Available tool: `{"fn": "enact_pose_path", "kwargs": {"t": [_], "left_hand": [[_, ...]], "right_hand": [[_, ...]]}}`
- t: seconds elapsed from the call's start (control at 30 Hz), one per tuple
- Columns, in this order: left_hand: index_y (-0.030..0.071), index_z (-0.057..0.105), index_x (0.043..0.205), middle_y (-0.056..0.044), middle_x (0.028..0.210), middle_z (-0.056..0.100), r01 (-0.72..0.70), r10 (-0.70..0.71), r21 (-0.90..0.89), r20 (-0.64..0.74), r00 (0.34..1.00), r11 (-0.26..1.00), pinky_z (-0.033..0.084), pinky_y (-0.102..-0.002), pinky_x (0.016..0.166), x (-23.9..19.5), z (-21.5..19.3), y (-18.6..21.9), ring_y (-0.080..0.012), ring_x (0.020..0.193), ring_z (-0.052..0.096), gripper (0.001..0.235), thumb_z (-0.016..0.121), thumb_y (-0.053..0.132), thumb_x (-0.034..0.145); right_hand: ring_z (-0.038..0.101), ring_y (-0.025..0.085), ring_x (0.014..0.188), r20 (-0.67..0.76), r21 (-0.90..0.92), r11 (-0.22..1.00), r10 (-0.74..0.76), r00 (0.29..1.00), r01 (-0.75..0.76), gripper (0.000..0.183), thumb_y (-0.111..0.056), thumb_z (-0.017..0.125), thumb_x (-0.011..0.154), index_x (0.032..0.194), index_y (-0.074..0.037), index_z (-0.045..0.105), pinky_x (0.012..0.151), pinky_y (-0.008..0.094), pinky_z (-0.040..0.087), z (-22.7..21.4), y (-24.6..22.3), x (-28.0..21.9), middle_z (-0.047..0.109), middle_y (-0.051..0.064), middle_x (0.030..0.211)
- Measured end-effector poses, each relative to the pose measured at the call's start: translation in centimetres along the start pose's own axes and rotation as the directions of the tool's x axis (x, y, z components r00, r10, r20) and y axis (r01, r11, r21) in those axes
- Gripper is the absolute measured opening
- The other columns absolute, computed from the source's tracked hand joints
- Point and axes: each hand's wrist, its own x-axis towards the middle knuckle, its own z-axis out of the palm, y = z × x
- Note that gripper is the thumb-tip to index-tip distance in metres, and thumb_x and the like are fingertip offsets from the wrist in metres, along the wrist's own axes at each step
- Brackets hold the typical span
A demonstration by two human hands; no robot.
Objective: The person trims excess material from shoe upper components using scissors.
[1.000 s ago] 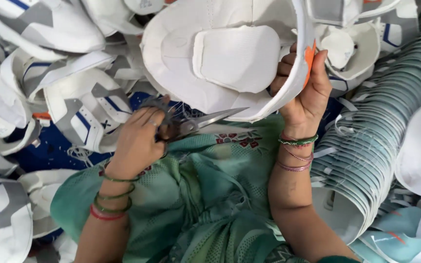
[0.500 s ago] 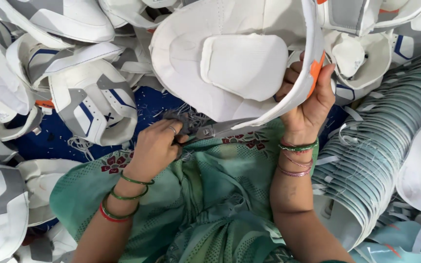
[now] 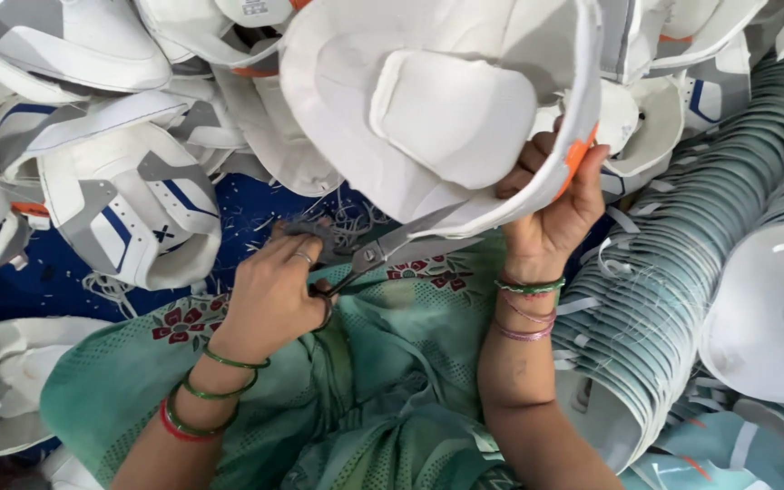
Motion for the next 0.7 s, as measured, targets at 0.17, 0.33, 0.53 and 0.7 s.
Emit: {"fn": "enact_pose_path", "kwargs": {"t": [0.17,0.33,0.53,0.7], "left_hand": [[-0.006,0.068,0.104,-0.021,0.099,0.071,-0.007,0.008,-0.028,0.043,0.999,1.000,0.056,-0.046,0.080,-0.2,0.5,0.1,-0.0396,0.094,0.067,0.048,0.070,0.002,0.057],[-0.006,0.067,0.105,-0.020,0.097,0.071,-0.084,0.083,-0.009,-0.055,0.995,0.996,0.056,-0.045,0.082,-1.3,2.3,-0.9,-0.0376,0.094,0.069,0.041,0.068,-0.001,0.065],[0.001,0.067,0.086,-0.016,0.072,0.066,0.015,-0.016,-0.027,-0.034,0.999,1.000,0.051,-0.045,0.060,-2.0,2.5,-0.1,-0.0357,0.070,0.068,0.019,0.080,0.014,0.079],[0.002,0.065,0.081,-0.015,0.071,0.065,0.095,-0.092,-0.031,0.079,0.993,0.995,0.050,-0.047,0.062,-2.4,3.0,-0.1,-0.0338,0.072,0.067,0.024,0.080,0.020,0.085]], "right_hand": [[0.043,0.004,0.074,0.010,0.008,0.998,0.060,0.998,-0.060,0.037,-0.038,0.064,0.108,0.123,-0.004,0.057,0.061,0.017,0.035,0.3,1.3,-0.1,0.051,-0.004,0.086],[0.043,0.003,0.073,0.014,-0.040,0.999,0.036,0.999,-0.036,0.039,-0.039,0.062,0.111,0.126,-0.003,0.056,0.062,0.016,0.035,0.5,1.4,-0.3,0.050,-0.004,0.085],[0.043,0.003,0.075,-0.038,-0.098,0.995,-0.033,0.999,0.029,0.046,-0.040,0.062,0.109,0.133,-0.001,0.054,0.062,0.016,0.035,0.4,1.8,-0.3,0.050,-0.003,0.088],[0.044,0.004,0.073,0.014,-0.016,0.997,-0.075,0.997,0.075,0.042,-0.039,0.061,0.110,0.130,-0.002,0.057,0.061,0.017,0.037,0.3,2.1,-0.4,0.052,-0.002,0.089]]}}
